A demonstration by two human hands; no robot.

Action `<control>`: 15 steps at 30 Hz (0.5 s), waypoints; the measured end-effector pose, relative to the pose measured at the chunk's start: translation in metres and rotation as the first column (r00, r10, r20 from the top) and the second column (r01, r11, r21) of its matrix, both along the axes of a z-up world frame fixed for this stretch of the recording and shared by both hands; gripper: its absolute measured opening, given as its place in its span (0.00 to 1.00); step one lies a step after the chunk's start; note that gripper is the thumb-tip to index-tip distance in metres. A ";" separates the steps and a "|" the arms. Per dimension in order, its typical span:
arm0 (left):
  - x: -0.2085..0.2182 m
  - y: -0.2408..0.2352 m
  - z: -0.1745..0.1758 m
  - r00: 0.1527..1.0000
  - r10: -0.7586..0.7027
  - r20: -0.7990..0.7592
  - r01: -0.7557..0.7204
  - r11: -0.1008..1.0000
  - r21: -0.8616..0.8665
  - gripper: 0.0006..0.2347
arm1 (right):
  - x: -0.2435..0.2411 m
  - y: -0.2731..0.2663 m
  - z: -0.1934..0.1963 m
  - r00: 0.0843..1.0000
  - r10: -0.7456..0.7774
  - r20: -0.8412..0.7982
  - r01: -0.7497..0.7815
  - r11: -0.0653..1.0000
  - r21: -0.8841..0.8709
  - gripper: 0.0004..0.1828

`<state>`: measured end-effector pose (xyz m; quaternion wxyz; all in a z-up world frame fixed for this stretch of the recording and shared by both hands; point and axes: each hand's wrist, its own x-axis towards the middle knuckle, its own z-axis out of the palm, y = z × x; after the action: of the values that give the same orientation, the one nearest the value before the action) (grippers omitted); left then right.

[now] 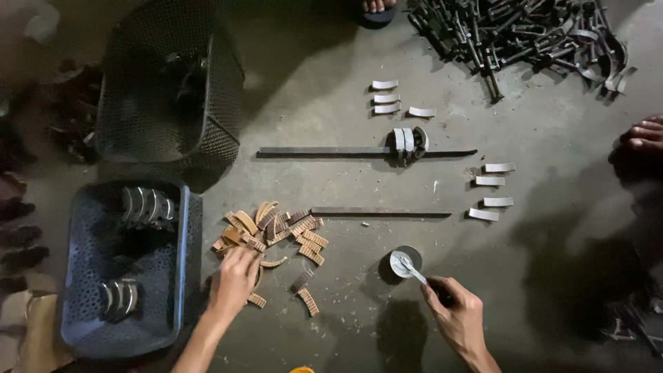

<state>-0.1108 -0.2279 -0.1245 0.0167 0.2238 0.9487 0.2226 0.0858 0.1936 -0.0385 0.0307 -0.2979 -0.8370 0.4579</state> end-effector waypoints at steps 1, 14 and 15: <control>0.005 0.005 0.003 0.999 0.046 0.011 -0.044 0.992 -0.114 0.05 | 0.000 0.000 0.000 1.000 0.008 0.000 -0.008 1.000 0.004 0.09; 0.066 0.023 -0.031 0.999 0.033 -0.036 -0.041 0.964 -0.264 0.17 | -0.001 0.002 0.009 0.995 0.046 -0.083 -0.046 0.999 0.004 0.07; 0.070 0.046 -0.025 0.999 0.026 -0.029 -0.033 0.965 -0.259 0.17 | -0.002 0.001 0.011 0.996 0.040 -0.076 -0.039 0.999 0.009 0.07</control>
<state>-0.0404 -0.1815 -0.1492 0.0304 0.2085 0.9731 0.0937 0.0841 0.1946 -0.0274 0.0547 -0.2635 -0.8426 0.4665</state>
